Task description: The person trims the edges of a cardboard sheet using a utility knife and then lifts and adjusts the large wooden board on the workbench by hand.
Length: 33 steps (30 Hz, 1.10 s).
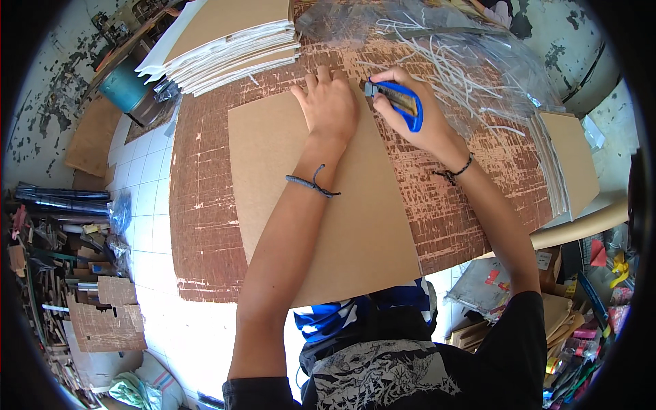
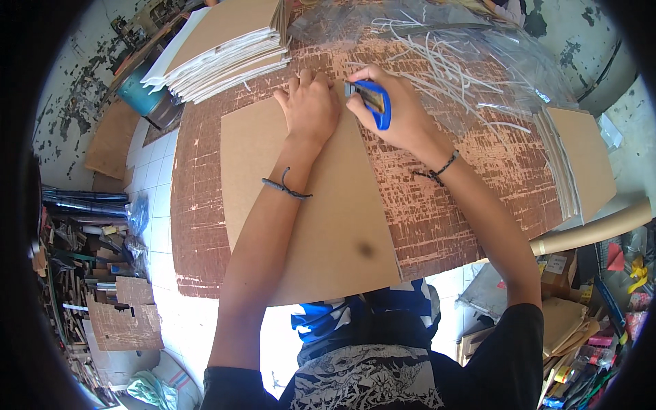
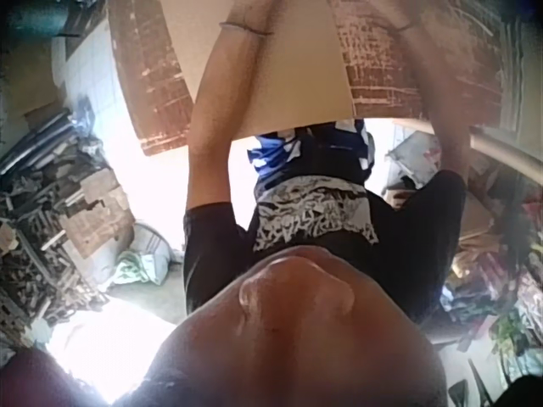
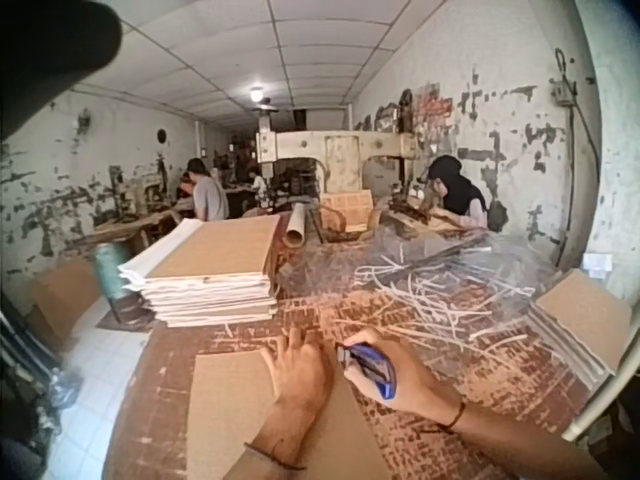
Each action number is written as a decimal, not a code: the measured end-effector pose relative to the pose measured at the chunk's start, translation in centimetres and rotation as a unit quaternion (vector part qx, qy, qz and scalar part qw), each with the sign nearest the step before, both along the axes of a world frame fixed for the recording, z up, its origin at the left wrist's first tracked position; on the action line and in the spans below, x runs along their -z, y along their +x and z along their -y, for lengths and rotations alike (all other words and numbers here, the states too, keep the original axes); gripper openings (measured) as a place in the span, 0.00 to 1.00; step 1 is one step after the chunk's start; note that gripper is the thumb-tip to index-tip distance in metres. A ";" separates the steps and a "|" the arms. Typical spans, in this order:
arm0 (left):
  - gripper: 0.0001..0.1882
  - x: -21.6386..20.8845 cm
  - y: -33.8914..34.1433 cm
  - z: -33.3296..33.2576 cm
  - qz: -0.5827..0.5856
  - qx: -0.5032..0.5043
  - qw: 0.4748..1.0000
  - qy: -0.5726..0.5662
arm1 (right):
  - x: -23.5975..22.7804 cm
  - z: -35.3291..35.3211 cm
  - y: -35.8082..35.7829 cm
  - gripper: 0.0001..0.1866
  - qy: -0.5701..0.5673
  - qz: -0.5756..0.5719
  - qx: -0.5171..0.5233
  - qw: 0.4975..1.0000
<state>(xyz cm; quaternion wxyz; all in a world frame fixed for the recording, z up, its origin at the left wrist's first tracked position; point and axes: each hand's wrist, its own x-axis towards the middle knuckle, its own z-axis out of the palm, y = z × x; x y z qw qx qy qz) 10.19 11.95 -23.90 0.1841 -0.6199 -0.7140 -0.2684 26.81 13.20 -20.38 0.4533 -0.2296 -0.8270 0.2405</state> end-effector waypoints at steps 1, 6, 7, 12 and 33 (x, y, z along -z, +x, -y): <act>0.10 0.0 0.0 0.0 -0.006 0.000 1.000 -0.001 | -0.2 0.6 0.1 0.13 -0.003 0.018 0.008 1.000; 0.11 0.1 0.1 -0.1 0.001 -0.001 1.000 0.001 | -1.0 2.6 1.0 0.12 0.000 0.035 0.007 0.999; 0.11 0.2 0.1 -0.2 -0.003 0.000 1.000 0.007 | -1.1 3.0 1.2 0.12 0.000 0.036 0.007 0.999; 0.11 0.2 0.0 -0.2 -0.002 -0.008 1.000 -0.014 | -1.0 5.0 2.1 0.11 -0.039 0.042 0.005 0.998; 0.10 0.0 0.5 0.0 0.020 0.004 1.000 0.004 | -0.2 -1.8 -0.3 0.10 -0.017 -0.002 -0.002 1.000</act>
